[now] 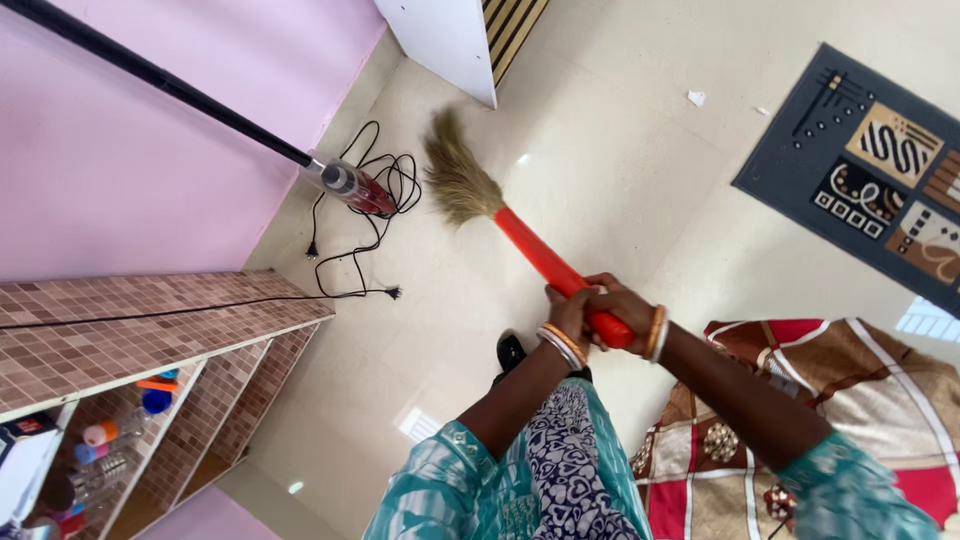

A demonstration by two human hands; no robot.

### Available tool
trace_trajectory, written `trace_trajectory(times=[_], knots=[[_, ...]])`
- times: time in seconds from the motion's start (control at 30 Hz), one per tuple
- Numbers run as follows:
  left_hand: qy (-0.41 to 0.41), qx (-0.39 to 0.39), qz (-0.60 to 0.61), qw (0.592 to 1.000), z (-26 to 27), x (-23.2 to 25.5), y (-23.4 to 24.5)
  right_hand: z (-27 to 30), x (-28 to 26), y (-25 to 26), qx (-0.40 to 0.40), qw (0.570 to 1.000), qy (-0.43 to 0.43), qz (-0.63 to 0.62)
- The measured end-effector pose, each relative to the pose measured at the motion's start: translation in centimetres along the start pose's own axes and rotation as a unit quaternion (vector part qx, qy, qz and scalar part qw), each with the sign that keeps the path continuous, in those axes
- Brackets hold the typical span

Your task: The person sweeps the floor with a broom, moving dust and debris around a bed and towards a corner, then lifts a vacuum cleaner and organizes its cord near a shelf.

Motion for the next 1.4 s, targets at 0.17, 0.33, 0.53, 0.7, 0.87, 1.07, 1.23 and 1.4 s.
trace_trajectory(times=[0.17, 0.33, 0.53, 0.7, 0.87, 1.07, 1.23, 1.4], knots=[[-0.137, 0.093, -0.058, 0.984, -10.9, 9.5, 9.5, -19.3, -1.0, -1.5, -0.132, 0.972, 0.026, -0.193], [-0.077, 0.114, -0.005, 0.991, -19.2, 16.0, 15.1, -28.4, -4.5, -2.1, -0.263, 0.893, 0.015, -0.365], [-0.112, 0.086, 0.010, 0.990, -11.5, 10.2, 18.4, -18.0, 0.1, -5.4, -0.204, 0.958, -0.116, -0.164], [-0.066, 0.125, -0.010, 0.990, -16.5, 12.5, 18.9, -28.3, -4.1, -2.8, -0.211, 0.960, -0.130, -0.133], [-0.150, 0.048, 0.080, 0.984, -17.2, 10.7, 17.9, -28.3, -1.7, -2.1, -0.129, 0.969, -0.060, -0.201], [-0.167, 0.065, 0.142, 0.974, -10.6, 4.2, 15.7, -23.0, 2.6, 0.1, -0.125, 0.979, -0.158, -0.022], [-0.149, 0.092, 0.177, 0.968, -21.3, 10.3, 18.1, -32.0, -2.7, 2.2, -0.144, 0.980, -0.114, -0.075], [-0.081, 0.026, 0.071, 0.994, -16.0, 11.1, 16.0, -27.2, -1.7, 0.1, -0.158, 0.960, -0.136, -0.185]])
Point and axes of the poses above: each hand's wrist, its own z-axis away from the middle knuckle, its own y-axis out of the back of the hand, x = y × z, the point moved 5 cm from there along -z, towards the middle knuckle, and after that the axes turned 9 degrees about -x, right-handed, at the moved point
